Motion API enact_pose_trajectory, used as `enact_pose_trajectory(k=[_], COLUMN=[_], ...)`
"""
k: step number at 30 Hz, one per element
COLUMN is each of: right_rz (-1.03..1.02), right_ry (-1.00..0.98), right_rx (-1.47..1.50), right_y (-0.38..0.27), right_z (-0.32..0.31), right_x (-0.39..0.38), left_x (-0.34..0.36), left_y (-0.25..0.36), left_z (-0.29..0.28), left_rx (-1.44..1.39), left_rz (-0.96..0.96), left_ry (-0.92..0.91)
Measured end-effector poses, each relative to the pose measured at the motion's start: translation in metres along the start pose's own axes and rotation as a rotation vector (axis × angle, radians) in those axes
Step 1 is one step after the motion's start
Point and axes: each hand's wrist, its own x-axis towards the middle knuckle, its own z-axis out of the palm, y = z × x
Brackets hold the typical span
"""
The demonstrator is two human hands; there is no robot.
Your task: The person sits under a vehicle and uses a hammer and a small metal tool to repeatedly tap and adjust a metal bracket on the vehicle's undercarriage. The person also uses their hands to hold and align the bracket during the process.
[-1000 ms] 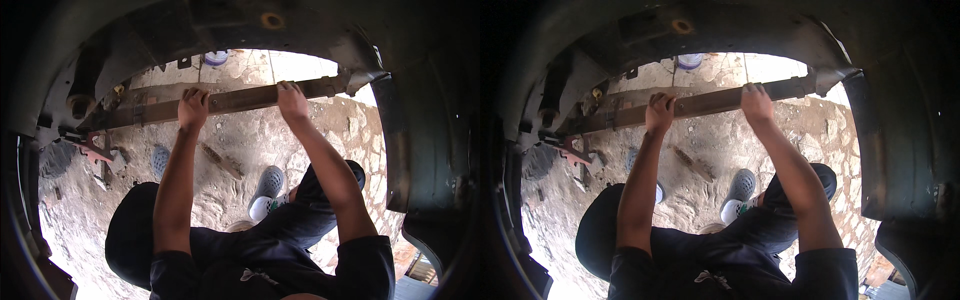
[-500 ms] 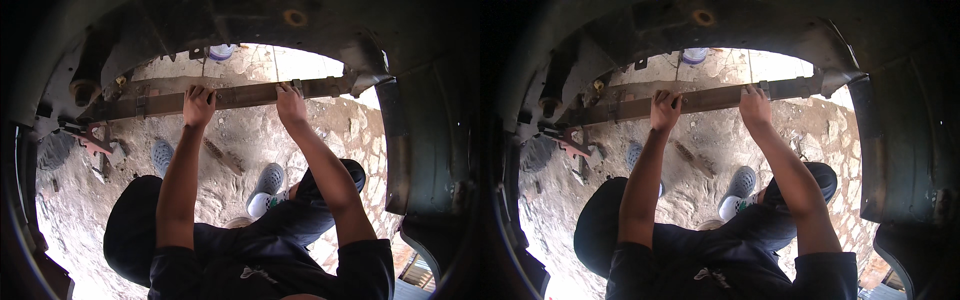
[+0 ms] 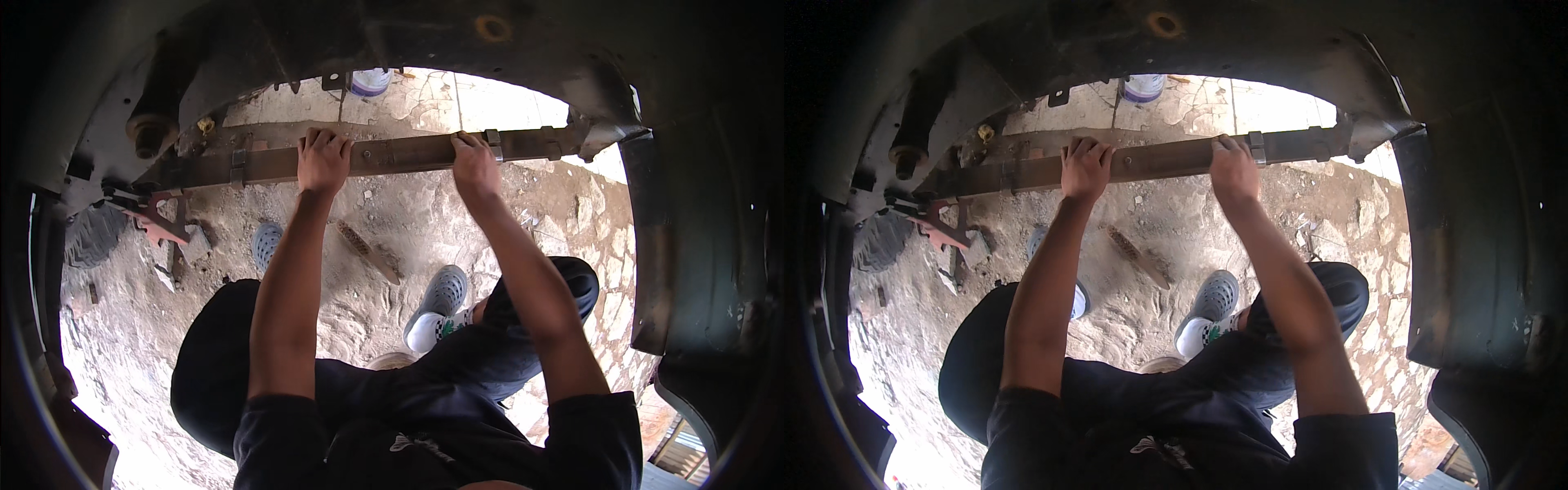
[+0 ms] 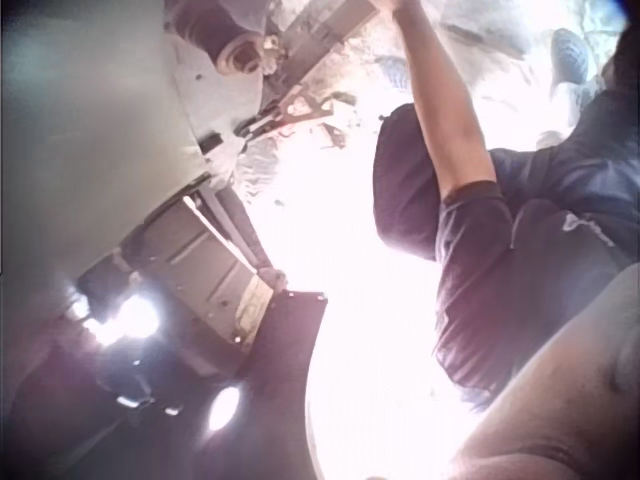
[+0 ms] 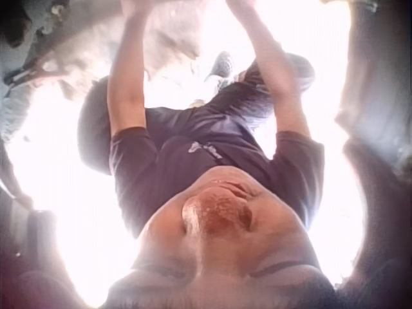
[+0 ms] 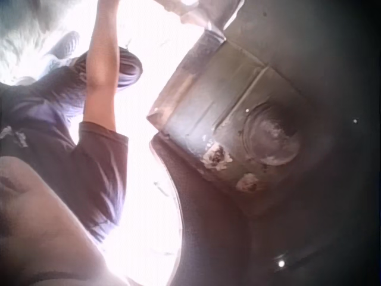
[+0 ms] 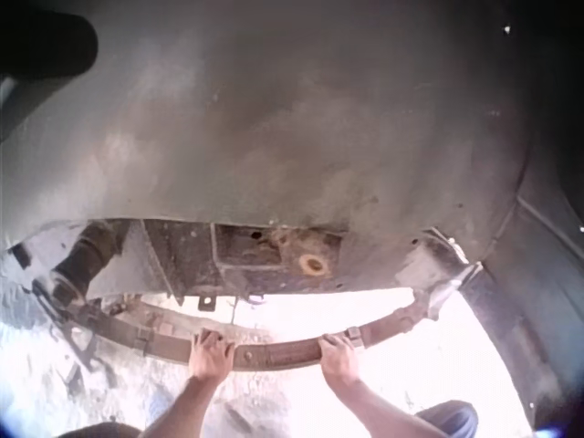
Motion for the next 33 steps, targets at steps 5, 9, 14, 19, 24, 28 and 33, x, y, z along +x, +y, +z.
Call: enact_pose_trajectory(k=[5,9,14,19,24,28,33], right_rz=[0.223,-0.353,-0.013,0.033,-0.087,0.370,-0.133], right_ry=[-0.119,-0.126,-0.131,-0.144,-0.140,-0.102,-0.198], right_rx=[0.495,0.119,0.165,0.362,0.135,0.420,0.131], right_y=[-0.096,-0.046,-0.055,-0.127,-0.040,-0.062,-0.098], right_z=[0.065,0.069,0.027,0.051,0.028,0.025,0.044], right_x=[-0.030,-0.015,-0.011,-0.024,-0.003,-0.008,-0.021], left_x=[0.008,0.010,0.005,0.019,0.013,0.013,0.023], left_y=[0.008,0.010,0.006,0.021,0.013,0.027,0.034], left_z=[0.000,-0.004,-0.012,-0.011,-0.021,-0.018,-0.019], left_rx=[-0.002,0.006,0.129,0.156,0.128,0.188,0.309], left_rz=[0.015,-0.013,-0.101,-0.078,-0.161,-0.199,-0.197], left_ry=[-0.004,-0.009,-0.065,-0.131,-0.195,-0.212,-0.368])
